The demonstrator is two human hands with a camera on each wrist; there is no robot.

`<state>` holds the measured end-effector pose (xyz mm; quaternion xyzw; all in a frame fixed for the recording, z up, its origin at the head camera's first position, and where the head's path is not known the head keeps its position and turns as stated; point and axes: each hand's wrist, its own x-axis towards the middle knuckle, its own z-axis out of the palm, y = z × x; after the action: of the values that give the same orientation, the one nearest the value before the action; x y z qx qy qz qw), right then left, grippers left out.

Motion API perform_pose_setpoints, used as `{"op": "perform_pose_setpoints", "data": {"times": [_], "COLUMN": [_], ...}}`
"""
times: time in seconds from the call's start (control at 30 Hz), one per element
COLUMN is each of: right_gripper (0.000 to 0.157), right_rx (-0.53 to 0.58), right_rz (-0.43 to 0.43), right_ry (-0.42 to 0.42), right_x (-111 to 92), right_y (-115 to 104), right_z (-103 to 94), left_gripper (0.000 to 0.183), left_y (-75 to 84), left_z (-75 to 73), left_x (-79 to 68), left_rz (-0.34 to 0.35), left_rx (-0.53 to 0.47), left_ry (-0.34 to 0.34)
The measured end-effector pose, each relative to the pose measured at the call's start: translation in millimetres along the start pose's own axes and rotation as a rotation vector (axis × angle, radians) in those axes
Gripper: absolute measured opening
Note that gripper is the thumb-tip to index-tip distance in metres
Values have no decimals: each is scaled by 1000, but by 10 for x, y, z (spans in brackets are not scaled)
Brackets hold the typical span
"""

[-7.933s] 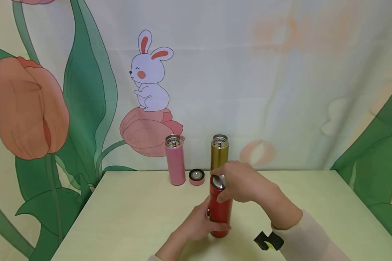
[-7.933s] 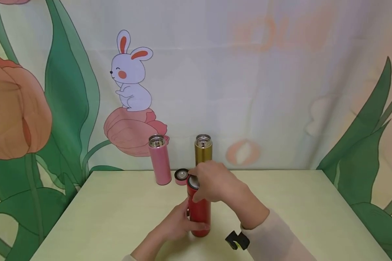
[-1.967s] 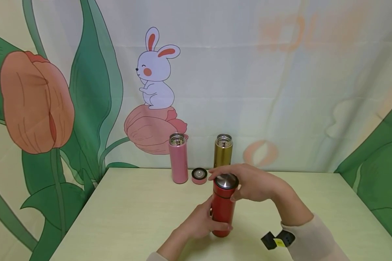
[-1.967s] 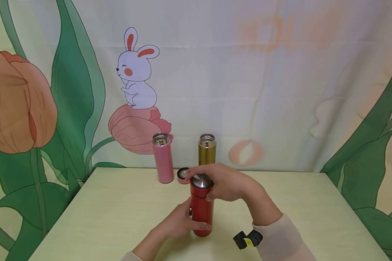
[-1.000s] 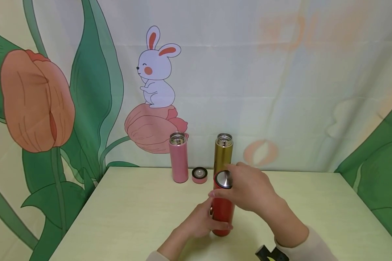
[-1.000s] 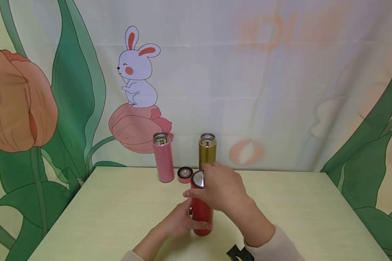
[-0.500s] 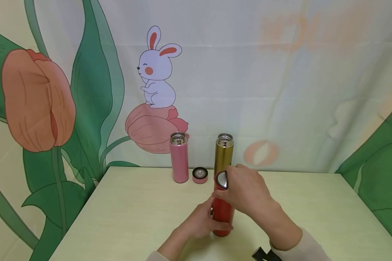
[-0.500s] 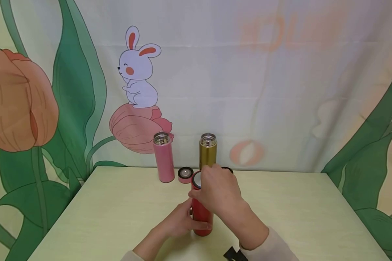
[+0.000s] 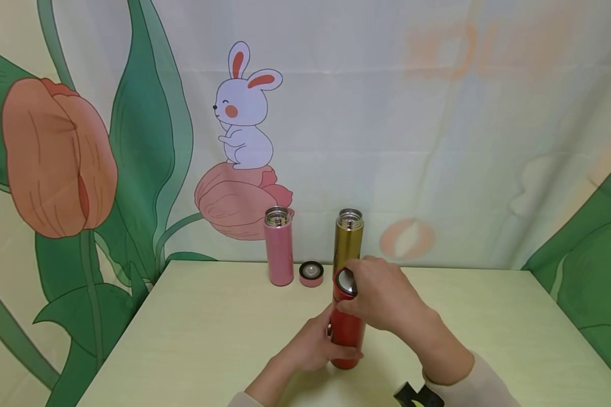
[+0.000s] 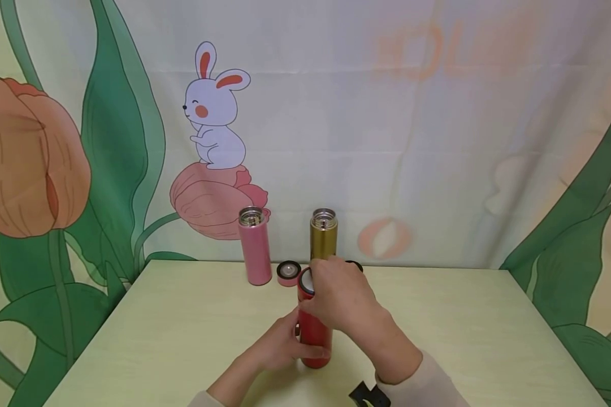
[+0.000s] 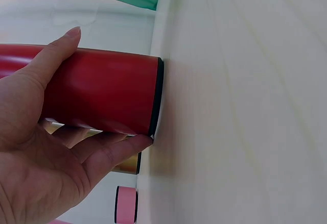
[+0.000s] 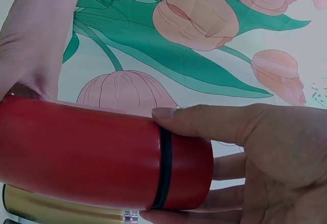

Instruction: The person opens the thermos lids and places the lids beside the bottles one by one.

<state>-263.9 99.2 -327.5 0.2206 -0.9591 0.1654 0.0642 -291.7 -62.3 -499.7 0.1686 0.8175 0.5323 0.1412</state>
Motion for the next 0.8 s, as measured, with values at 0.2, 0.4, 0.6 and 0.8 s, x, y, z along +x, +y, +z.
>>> {"op": "perform_pose_setpoints", "data": {"times": [0.2, 0.4, 0.6, 0.8], "right_gripper": [33, 44, 52, 58], "right_rx": [39, 78, 117, 153], "right_rz": [-34, -33, -44, -71], "right_ry": [-55, -107, -149, -193], "right_x": [21, 42, 59, 76], "right_y": [48, 76, 102, 140], "right_z": [-29, -50, -78, -107], "left_gripper": [83, 83, 81, 78], "left_y": [6, -3, -5, -2], "left_z": [-5, -3, -10, -14], "left_x": [-4, 7, 19, 16], "left_rz": [-10, -1, -21, -22], "left_rx": [-4, 5, -14, -18], "left_ry": [-1, -2, -20, -20]}}
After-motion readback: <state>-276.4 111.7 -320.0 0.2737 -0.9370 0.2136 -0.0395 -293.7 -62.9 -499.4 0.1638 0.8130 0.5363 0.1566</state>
